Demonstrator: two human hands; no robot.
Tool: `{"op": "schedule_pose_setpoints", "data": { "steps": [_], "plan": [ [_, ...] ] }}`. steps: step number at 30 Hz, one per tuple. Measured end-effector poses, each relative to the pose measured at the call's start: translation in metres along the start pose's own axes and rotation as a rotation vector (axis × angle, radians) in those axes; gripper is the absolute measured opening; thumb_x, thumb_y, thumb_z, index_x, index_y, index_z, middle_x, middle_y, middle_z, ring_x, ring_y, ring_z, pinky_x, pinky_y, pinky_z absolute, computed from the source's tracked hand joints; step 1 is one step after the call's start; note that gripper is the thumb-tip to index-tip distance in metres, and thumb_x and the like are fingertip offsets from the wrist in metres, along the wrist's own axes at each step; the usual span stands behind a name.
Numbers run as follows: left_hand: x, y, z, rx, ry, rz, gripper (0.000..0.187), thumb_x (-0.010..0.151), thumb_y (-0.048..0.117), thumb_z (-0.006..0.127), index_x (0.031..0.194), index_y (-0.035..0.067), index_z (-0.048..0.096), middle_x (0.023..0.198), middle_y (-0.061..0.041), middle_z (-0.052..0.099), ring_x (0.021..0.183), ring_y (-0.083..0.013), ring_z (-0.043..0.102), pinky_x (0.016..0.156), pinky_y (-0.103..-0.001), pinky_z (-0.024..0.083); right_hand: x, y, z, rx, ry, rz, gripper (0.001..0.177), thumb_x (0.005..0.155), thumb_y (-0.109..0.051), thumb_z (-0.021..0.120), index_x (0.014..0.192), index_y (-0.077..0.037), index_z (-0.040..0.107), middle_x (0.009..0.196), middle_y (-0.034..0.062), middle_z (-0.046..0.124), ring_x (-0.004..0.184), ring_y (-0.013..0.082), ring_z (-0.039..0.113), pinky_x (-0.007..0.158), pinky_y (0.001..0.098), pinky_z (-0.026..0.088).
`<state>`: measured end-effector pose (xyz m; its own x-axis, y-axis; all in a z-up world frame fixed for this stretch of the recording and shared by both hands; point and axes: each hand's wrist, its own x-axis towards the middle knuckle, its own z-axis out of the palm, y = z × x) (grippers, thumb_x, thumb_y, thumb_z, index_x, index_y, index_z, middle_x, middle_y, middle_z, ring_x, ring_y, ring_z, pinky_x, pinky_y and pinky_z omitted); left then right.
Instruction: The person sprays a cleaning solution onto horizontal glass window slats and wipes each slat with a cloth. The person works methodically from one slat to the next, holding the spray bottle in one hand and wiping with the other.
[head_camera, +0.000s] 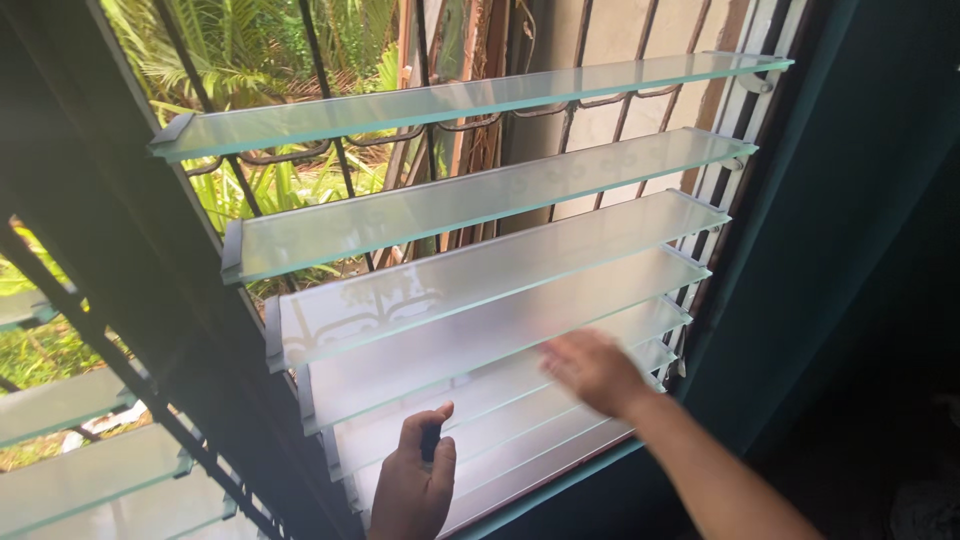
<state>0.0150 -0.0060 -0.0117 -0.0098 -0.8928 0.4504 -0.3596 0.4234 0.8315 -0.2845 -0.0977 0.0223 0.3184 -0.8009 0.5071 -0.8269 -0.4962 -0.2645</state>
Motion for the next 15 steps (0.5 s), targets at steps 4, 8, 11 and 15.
{"op": "schedule_pose_setpoints", "data": {
  "steps": [4, 8, 11, 15],
  "plan": [
    [-0.002, 0.016, 0.0, 0.029, -0.014, -0.168, 0.03, 0.092, 0.02, 0.059, 0.12, 0.012, 0.056, 0.105, -0.007, 0.077, 0.061, -0.017, 0.069, 0.067, -0.033, 0.056, -0.007, 0.099, -0.025, -0.038, 0.079, 0.282, 0.042, 0.099, -0.044, 0.048, 0.111, -0.011, 0.072, 0.119, 0.0122, 0.068, 0.119, 0.0323, 0.06, 0.104, 0.0443, 0.045],
    [-0.005, 0.029, 0.002, 0.048, 0.009, -0.191, 0.035, 0.092, 0.02, 0.06, 0.126, 0.014, 0.061, 0.07, -0.009, 0.071, 0.059, -0.016, 0.066, 0.065, -0.032, 0.055, -0.008, 0.122, -0.032, -0.142, 0.16, 0.236, 0.042, 0.099, -0.04, 0.048, 0.112, -0.007, 0.07, 0.12, 0.0137, 0.068, 0.119, 0.0338, 0.058, 0.103, 0.0477, 0.042],
    [-0.007, 0.033, 0.006, 0.015, 0.018, -0.205, 0.035, 0.092, 0.02, 0.059, 0.126, 0.013, 0.061, 0.069, -0.007, 0.071, 0.056, -0.0147, 0.066, 0.062, -0.032, 0.055, -0.009, 0.097, -0.026, -0.251, 0.183, 0.288, 0.041, 0.096, -0.043, 0.051, 0.1, -0.009, 0.073, 0.111, 0.0096, 0.072, 0.117, 0.0301, 0.062, 0.105, 0.0459, 0.044],
    [-0.004, 0.036, 0.007, -0.022, 0.018, -0.244, 0.031, 0.092, 0.02, 0.059, 0.122, 0.011, 0.059, 0.073, -0.005, 0.074, 0.053, -0.015, 0.065, 0.058, -0.033, 0.055, -0.01, 0.03, -0.01, 0.018, 0.301, 0.115, 0.031, 0.096, -0.031, 0.052, 0.099, -0.012, 0.076, 0.103, 0.0081, 0.075, 0.105, 0.0306, 0.068, 0.097, 0.0455, 0.05]
  ]
}}
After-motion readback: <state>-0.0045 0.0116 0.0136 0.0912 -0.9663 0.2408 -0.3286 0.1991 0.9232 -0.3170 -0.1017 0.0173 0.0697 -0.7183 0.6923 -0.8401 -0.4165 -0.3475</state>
